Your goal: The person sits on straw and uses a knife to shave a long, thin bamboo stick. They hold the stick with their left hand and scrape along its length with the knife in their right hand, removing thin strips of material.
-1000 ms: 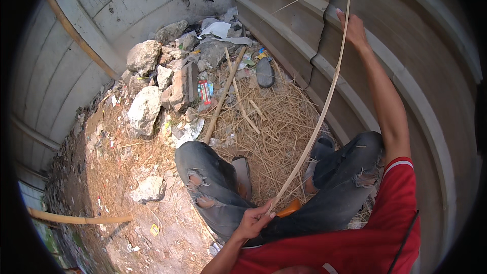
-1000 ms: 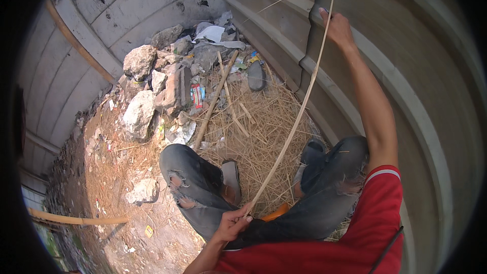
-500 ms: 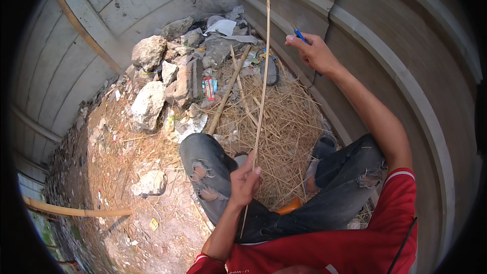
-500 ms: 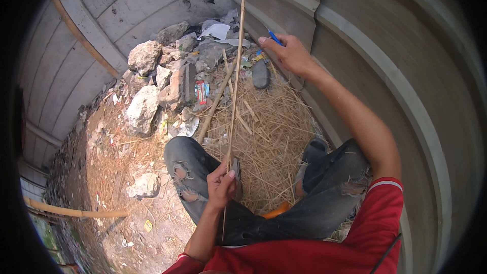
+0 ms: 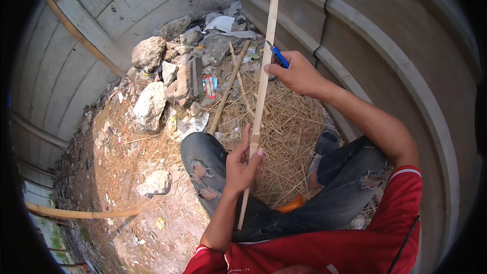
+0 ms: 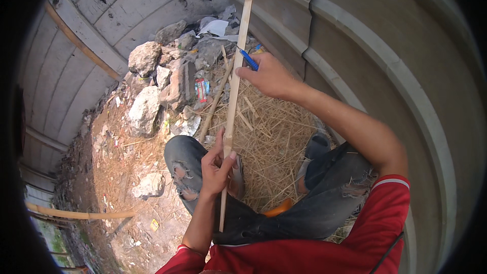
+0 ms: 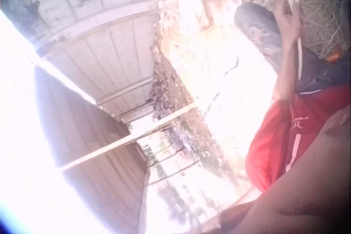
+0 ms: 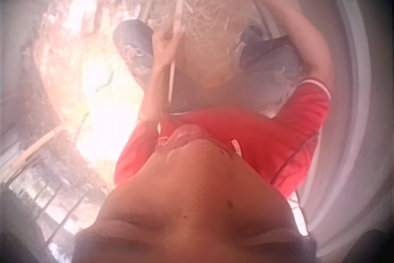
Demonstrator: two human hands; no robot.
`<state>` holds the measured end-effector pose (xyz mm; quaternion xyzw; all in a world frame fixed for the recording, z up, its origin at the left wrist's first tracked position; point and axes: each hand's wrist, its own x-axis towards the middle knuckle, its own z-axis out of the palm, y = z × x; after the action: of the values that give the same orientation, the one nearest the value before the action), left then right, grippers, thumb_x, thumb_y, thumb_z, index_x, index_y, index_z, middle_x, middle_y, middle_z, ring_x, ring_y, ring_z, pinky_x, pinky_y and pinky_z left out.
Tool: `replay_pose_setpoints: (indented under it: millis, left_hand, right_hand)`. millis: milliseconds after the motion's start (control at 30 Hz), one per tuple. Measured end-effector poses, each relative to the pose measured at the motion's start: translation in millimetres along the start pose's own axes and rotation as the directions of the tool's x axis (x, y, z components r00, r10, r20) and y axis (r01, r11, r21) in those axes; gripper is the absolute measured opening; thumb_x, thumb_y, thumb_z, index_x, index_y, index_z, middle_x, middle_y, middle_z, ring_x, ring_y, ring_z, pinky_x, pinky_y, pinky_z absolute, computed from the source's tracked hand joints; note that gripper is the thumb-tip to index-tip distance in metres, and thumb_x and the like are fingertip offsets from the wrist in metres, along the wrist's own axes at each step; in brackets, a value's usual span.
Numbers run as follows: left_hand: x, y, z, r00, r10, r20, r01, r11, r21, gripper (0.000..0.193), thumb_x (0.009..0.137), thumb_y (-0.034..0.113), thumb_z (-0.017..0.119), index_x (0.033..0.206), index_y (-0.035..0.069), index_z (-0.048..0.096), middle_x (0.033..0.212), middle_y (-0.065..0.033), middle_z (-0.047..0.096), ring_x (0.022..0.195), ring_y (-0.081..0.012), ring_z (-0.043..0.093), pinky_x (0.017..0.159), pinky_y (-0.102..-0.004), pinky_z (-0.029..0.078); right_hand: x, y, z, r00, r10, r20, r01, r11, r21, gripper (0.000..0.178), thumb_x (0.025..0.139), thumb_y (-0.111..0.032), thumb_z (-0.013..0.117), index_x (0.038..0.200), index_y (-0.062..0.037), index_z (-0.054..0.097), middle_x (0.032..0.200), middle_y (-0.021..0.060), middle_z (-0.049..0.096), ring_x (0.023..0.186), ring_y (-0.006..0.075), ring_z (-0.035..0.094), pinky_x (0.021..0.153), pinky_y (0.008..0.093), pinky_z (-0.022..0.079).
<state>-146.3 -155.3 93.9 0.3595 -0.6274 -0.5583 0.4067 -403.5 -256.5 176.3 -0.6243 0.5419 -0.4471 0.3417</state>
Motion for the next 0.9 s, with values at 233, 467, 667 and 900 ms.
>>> replay_pose_setpoints:
  millis: [233,467,667,900]
  left_hand:
    - [22.2,14.0,4.7,0.989,-0.097,0.112,0.099,0.995,-0.015,0.052,0.106,0.018,0.059,0.152,-0.001,0.044,0.087,-0.0027,0.066,0.069,-0.0078,0.064,0.055,-0.0213,0.05]
    - [34.5,1.8,3.6,0.999,-0.018,0.028,0.021,0.994,-0.107,0.045,0.111,0.031,0.049,0.145,0.002,0.047,0.065,0.0073,0.041,0.051,-0.0023,0.037,0.047,-0.0204,0.028]
    - [45.9,25.1,7.1,0.997,-0.061,-0.053,0.045,0.965,-0.26,0.053,0.111,0.036,0.047,0.153,0.003,0.04,0.064,0.0079,0.033,0.049,-0.0022,0.029,0.045,-0.0213,0.023]
    - [45.5,22.3,-4.8,0.996,-0.085,-0.034,0.071,0.955,-0.289,0.051,0.111,0.035,0.047,0.152,0.004,0.042,0.064,0.0076,0.031,0.05,-0.0022,0.025,0.044,-0.0212,0.021]
  right_hand:
    - [-4.0,-7.9,-2.1,0.997,-0.044,-0.065,0.048,0.998,0.049,0.025,0.099,-0.027,0.067,0.092,-0.0026,0.069,0.067,-0.0068,0.054,0.057,0.0033,0.044,0.051,0.0266,0.036]
    - [-24.8,-25.9,-8.9,0.975,-0.206,0.083,0.222,0.905,-0.361,0.047,0.1,-0.046,0.06,0.094,0.0,0.07,0.072,0.0187,0.066,0.066,0.0366,0.064,0.066,0.0482,0.05]
    - [-59.4,-31.7,19.5,0.919,-0.14,0.367,0.332,0.777,-0.534,0.044,0.101,-0.044,0.056,0.095,-0.002,0.068,0.08,0.0221,0.071,0.079,0.0474,0.068,0.072,0.0561,0.053]
    - [-50.1,-4.8,34.1,0.899,-0.32,0.3,0.437,0.596,-0.674,0.048,0.101,-0.053,0.055,0.095,-0.0067,0.065,0.065,0.0209,0.065,0.062,0.0464,0.065,0.059,0.0555,0.051]
